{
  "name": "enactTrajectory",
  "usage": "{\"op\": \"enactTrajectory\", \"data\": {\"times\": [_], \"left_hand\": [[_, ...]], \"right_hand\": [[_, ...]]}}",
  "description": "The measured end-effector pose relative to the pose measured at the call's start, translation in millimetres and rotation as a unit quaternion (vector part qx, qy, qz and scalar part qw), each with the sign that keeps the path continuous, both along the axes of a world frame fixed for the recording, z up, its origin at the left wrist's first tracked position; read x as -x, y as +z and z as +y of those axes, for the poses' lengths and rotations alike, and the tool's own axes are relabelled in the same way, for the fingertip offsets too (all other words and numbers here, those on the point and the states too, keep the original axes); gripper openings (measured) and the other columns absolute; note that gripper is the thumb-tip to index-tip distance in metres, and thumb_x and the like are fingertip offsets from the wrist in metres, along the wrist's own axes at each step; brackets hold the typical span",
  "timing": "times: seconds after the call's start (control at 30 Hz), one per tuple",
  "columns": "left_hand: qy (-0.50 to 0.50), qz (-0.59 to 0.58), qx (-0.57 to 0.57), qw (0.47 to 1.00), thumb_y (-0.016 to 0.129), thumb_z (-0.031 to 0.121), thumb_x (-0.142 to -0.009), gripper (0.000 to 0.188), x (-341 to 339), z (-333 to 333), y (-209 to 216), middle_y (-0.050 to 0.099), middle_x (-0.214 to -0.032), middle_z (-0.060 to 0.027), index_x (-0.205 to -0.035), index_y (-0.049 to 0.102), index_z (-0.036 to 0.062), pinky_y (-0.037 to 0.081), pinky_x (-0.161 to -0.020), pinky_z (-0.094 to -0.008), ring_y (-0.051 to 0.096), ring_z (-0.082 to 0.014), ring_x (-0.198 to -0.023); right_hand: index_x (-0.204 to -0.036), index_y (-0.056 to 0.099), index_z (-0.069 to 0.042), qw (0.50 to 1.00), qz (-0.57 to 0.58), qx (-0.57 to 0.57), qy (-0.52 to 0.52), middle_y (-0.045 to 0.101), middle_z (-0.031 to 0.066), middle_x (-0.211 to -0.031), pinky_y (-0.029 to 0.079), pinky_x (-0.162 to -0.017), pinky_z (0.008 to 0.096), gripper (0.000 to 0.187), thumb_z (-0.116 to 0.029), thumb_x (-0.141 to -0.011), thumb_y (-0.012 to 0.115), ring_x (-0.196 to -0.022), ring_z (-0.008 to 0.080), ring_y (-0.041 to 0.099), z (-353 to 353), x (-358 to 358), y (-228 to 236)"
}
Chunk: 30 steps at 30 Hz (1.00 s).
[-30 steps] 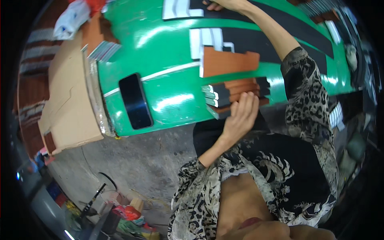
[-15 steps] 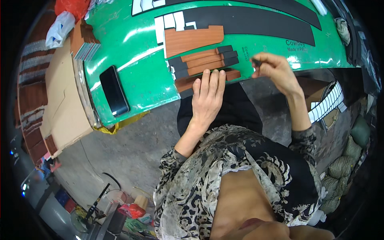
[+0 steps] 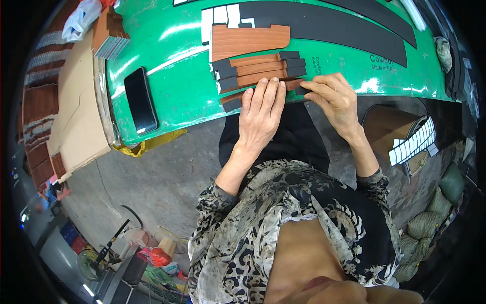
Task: The recorder is assembling small furniture parts by attaching corner protectors or similar components to wooden or plastic blocks.
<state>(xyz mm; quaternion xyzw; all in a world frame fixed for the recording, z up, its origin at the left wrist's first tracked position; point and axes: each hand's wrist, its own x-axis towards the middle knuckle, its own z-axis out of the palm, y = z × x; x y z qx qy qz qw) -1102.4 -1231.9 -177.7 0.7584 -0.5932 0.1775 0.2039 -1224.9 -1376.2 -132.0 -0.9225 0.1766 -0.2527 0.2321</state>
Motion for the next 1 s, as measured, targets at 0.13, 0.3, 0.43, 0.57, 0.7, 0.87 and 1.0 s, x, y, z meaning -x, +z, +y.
{"op": "enactTrajectory", "data": {"times": [0.13,0.3,0.43,0.57,0.7,0.87,1.0], "left_hand": [[-0.009,0.008,0.005,1.0,0.056,0.009,-0.079,0.039,-3,-1,-1,0.056,-0.12,-0.0052,-0.118,0.057,0.0084,0.03,-0.1,-0.0382,0.05,-0.0221,-0.113],[-0.014,0.013,0.011,1.0,0.056,0.009,-0.079,0.038,-5,0,0,0.056,-0.119,-0.0046,-0.117,0.058,0.0087,0.031,-0.1,-0.0373,0.051,-0.0216,-0.113],[-0.021,0.015,0.011,1.0,0.056,0.01,-0.079,0.037,-6,1,-1,0.056,-0.119,-0.004,-0.116,0.059,0.009,0.031,-0.1,-0.0371,0.051,-0.0212,-0.113],[-0.02,0.015,0.01,1.0,0.056,0.01,-0.079,0.037,-6,1,-1,0.057,-0.118,-0.0035,-0.116,0.059,0.0093,0.032,-0.099,-0.0368,0.051,-0.0208,-0.112],[-0.021,0.012,0.012,1.0,0.055,0.01,-0.079,0.036,-7,1,-2,0.057,-0.118,-0.0032,-0.115,0.059,0.0094,0.032,-0.099,-0.0365,0.052,-0.0207,-0.112],[-0.026,-0.008,0.012,1.0,0.054,0.016,-0.08,0.038,-8,1,-3,0.055,-0.119,-0.0054,-0.117,0.058,0.007,0.033,-0.1,-0.0363,0.05,-0.0209,-0.114],[-0.018,0.011,0.016,1.0,0.056,0.01,-0.079,0.037,-6,1,-2,0.057,-0.118,-0.0028,-0.116,0.059,0.0098,0.032,-0.099,-0.0363,0.052,-0.0204,-0.112]], "right_hand": [[-0.092,0.07,-0.014,1.0,-0.003,0.021,0.001,0.063,-0.0001,-0.084,0.049,-0.063,0.0289,0.03,-0.013,-0.062,0.075,-0.075,0.0178,0.056,-4,-5,1],[-0.091,0.07,-0.016,0.999,-0.004,0.037,0.018,0.063,-0.0023,-0.082,0.049,-0.06,0.0279,0.03,-0.013,-0.062,0.075,-0.074,0.0166,0.056,-6,-13,2],[-0.089,0.071,-0.016,0.999,0.01,0.043,0.021,0.063,-0.0033,-0.081,0.049,-0.059,0.0276,0.028,-0.012,-0.062,0.075,-0.073,0.0159,0.055,-7,-16,4],[-0.089,0.071,-0.016,0.998,0.016,0.048,0.026,0.063,-0.0036,-0.081,0.049,-0.059,0.0274,0.028,-0.012,-0.062,0.075,-0.074,0.0158,0.056,-7,-17,5],[-0.088,0.071,-0.015,0.998,0.027,0.05,0.028,0.062,-0.0037,-0.082,0.049,-0.059,0.0273,0.028,-0.011,-0.061,0.075,-0.075,0.0157,0.056,-8,-17,5],[-0.087,0.071,-0.015,0.998,0.03,0.049,0.028,0.062,-0.0038,-0.082,0.05,-0.059,0.0274,0.027,-0.011,-0.061,0.074,-0.075,0.0156,0.056,-8,-19,5],[-0.087,0.071,-0.015,0.998,0.034,0.048,0.029,0.062,-0.0039,-0.082,0.049,-0.059,0.0275,0.027,-0.011,-0.061,0.074,-0.075,0.0156,0.055,-8,-19,4]]}}
